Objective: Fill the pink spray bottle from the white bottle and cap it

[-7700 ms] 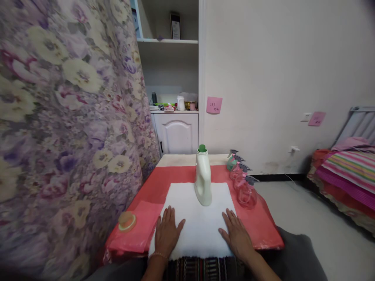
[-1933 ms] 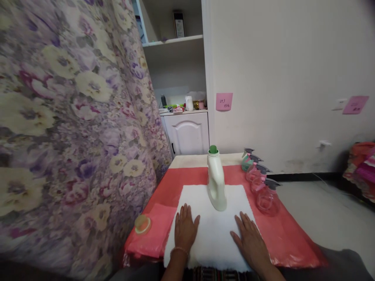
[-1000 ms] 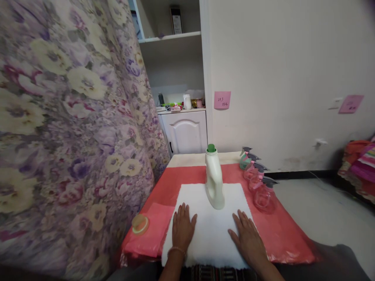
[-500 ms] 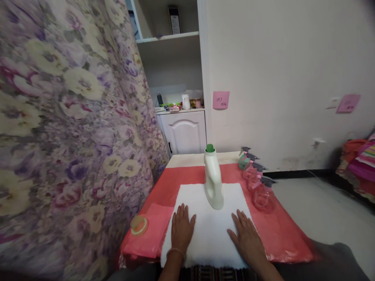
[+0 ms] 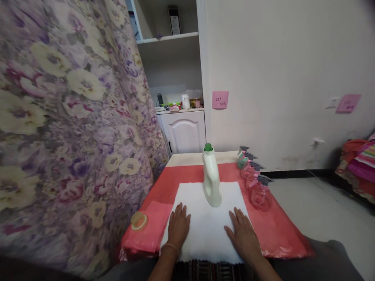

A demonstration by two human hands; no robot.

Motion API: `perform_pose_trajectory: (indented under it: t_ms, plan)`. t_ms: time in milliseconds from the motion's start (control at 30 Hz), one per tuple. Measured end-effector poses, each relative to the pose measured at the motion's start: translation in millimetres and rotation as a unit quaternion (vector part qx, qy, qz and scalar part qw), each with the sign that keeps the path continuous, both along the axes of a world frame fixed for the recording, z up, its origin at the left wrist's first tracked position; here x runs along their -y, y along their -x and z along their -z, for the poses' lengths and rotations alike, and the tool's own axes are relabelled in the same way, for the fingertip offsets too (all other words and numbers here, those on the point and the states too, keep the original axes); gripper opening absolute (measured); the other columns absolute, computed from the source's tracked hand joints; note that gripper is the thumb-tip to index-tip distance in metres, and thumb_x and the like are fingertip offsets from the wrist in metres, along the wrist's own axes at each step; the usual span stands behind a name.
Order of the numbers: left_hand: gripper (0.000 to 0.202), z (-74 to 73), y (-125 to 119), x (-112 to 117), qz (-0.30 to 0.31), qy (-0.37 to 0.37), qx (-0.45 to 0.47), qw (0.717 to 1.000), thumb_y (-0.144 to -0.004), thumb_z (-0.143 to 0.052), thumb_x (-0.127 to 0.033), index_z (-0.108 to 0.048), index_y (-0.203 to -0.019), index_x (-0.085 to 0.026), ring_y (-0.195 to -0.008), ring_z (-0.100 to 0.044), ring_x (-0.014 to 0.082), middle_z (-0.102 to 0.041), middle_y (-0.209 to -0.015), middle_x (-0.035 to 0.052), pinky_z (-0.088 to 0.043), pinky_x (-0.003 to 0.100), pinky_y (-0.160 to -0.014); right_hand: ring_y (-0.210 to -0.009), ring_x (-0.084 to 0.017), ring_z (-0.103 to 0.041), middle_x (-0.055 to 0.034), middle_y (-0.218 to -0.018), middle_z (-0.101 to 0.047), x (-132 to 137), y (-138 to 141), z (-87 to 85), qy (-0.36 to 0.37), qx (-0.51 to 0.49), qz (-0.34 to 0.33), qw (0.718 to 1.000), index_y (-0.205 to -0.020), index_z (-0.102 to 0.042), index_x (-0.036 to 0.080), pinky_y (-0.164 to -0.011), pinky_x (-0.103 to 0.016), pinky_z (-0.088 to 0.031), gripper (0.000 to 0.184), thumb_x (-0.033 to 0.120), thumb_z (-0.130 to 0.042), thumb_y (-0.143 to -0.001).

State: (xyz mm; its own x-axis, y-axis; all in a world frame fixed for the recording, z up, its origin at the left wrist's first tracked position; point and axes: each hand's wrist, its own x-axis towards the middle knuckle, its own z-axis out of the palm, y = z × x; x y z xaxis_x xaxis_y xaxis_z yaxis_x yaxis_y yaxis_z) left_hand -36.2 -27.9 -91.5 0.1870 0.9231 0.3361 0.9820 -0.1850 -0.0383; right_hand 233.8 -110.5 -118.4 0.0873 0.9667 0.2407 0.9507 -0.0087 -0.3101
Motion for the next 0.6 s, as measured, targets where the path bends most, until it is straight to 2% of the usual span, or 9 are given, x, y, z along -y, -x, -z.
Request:
perform_pose_trajectory:
  t_ms: [133, 267, 467, 600]
  plan:
    - [0.058, 4.9, 6.9, 26.8, -0.013, -0.005, -0.005, 1.000, -0.093, -0.041, -0.043, -0.052, -0.134, -0.004, -0.136, -0.043, 0.0335, -0.046, -0.146, 0.0222, -0.038, 0.051, -0.109, -0.143, -0.032, -0.031, -0.0181, -0.153, -0.036, 1.1, 0.1, -2.0, 0.001, 0.000, -0.002, 1.000, -0.141, -0.046, 0.011, -0.117, -0.048, -0.026, 0.065, 0.054, -0.038, -0.093]
    - [0.067, 18.0, 13.9, 50.8, -0.003, -0.026, -0.012, 1.000, -0.091, -0.039, -0.053, -0.049, -0.137, -0.006, -0.135, -0.044, 0.0321, -0.047, -0.145, 0.0204, -0.038, 0.051, -0.110, -0.142, -0.032, -0.032, -0.0185, -0.152, -0.039, 2.6, 0.8, -6.5, -0.003, 0.004, -0.002, 1.000, -0.140, -0.047, 0.011, -0.117, -0.048, -0.027, 0.062, 0.051, -0.040, -0.093]
    - [0.065, 17.2, 14.5, 48.6, 0.002, -0.022, -0.004, 1.000, -0.092, -0.038, -0.053, -0.050, -0.137, -0.007, -0.135, -0.044, 0.0303, -0.047, -0.146, 0.0178, -0.037, 0.050, -0.111, -0.142, -0.032, -0.032, -0.0187, -0.152, -0.039, 2.9, -0.2, -6.7, 0.004, 0.015, -0.005, 1.000, -0.141, -0.047, 0.011, -0.117, -0.047, -0.027, 0.063, 0.051, -0.039, -0.093]
    - [0.064, 16.1, 11.5, 48.5, -0.011, -0.027, 0.002, 1.000, -0.093, -0.039, -0.051, -0.050, -0.136, -0.006, -0.135, -0.044, 0.0319, -0.046, -0.146, 0.0191, -0.035, 0.053, -0.111, -0.143, -0.032, -0.032, -0.0189, -0.152, -0.038, 2.3, -0.7, -3.4, -0.003, 0.010, -0.009, 1.000, -0.141, -0.047, 0.011, -0.117, -0.047, -0.027, 0.064, 0.053, -0.038, -0.093]
